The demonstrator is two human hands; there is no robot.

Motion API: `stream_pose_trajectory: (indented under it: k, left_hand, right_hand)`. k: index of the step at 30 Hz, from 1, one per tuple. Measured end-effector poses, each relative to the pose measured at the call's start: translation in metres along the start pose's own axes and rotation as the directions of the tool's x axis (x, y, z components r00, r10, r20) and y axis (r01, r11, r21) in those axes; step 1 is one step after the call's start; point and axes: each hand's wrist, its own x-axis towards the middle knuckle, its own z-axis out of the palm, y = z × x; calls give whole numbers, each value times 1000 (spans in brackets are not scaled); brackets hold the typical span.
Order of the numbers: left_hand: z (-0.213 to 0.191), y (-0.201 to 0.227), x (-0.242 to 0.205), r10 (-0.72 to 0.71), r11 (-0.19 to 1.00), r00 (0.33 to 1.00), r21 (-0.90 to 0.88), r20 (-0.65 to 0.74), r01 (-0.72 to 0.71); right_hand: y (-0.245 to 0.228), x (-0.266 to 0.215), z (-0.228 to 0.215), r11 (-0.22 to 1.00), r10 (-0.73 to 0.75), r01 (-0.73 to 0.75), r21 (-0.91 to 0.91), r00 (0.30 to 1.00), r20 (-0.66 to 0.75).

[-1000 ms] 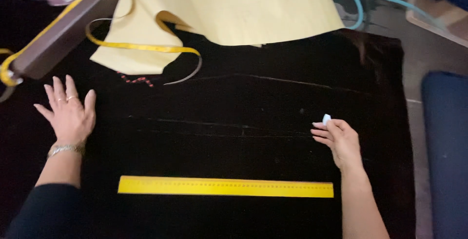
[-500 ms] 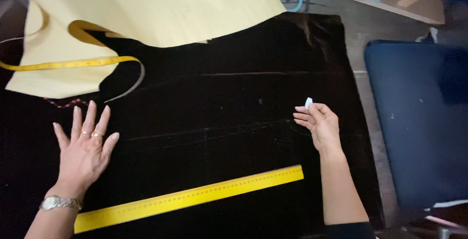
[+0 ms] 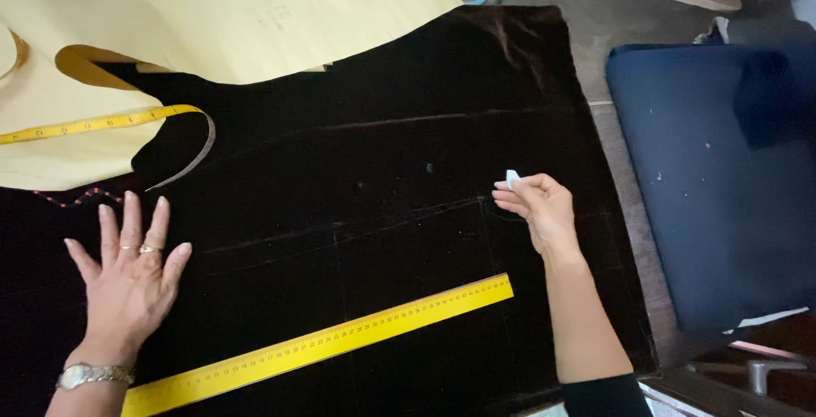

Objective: The person measures a black fabric on a table using a yellow ruler and a white marking tool. They draw straight lines and mark points on the fabric, then place a paper pattern on top to trace its outline.

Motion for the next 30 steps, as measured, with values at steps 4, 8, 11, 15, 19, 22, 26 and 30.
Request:
stream_pose_trajectory:
  k: [4,8,11,15,19,22,26,30]
  left_hand:
    - [6,10,1,-8,1000,999,16,34,8]
    - [8,13,1,31,997,999,72,-41,-28]
    - [5,14,2,0,996,1000,95,4,0]
    - [7,13,3,-3,996,1000,88,13,2]
    - [7,15,1,23,998,999,54,-38,-21]
    - [-3,33,-1,5,1000,999,6,-49,-5]
    - [1,55,-6,132,990,984,58,-115,-126]
    - [5,68,-10,111,989,992,96,57,-116]
  right_hand:
    - [-2,-4,13,999,18,-17,-28,999,37]
    - [-9,-11,25,996,33,-26,-86,996,87]
    - [-12,-12,30,993,48,-36,-115,994,100]
    - [-9,-9,29,992,89,-81,-95,992,86]
    - [8,3,19,1000,19,-19,1,994,108]
    - [-6,-9,26,997,49,-45,-55,997,66]
    - [-13,-16,35,993,80,-70,-97,991,105]
    - [22,10,27,999,32,-38,27,979,201]
